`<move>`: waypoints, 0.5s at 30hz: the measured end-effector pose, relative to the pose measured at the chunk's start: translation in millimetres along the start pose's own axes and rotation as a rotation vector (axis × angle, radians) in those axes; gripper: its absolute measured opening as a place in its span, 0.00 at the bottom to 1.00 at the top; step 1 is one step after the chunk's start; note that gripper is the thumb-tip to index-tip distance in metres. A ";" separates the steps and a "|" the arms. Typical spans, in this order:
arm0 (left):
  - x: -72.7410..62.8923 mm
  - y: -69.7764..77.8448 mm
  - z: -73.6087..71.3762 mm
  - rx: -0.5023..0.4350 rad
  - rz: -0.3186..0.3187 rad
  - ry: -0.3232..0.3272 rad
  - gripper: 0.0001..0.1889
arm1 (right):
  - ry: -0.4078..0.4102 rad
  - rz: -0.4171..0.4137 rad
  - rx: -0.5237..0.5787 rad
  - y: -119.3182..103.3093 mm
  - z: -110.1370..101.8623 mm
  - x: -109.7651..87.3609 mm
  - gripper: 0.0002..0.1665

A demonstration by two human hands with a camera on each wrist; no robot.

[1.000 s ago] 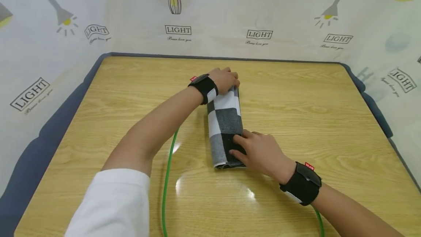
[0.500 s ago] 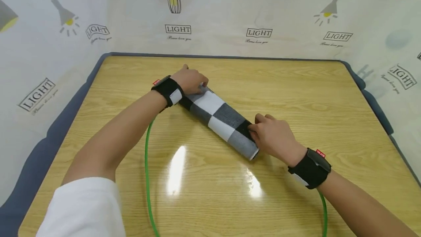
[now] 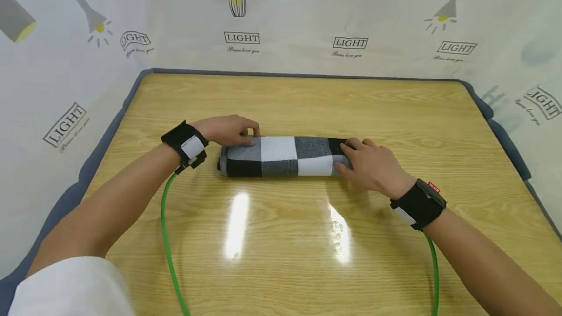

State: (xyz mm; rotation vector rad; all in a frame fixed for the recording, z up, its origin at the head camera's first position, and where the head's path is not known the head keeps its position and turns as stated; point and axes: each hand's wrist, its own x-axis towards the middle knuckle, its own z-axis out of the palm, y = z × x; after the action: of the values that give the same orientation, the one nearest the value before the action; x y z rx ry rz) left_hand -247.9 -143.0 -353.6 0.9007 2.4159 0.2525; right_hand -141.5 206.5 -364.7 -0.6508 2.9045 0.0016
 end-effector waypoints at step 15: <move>-0.9 -0.8 -6.2 -0.030 -0.036 0.089 0.21 | 0.042 0.049 0.095 16.6 -16.9 15.7 0.39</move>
State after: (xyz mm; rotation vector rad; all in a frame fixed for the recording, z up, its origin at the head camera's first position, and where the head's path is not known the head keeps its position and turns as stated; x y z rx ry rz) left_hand -251.3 -144.1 -348.4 0.8483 2.5009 0.3215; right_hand -165.2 214.2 -351.1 -0.5702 2.9392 -0.1450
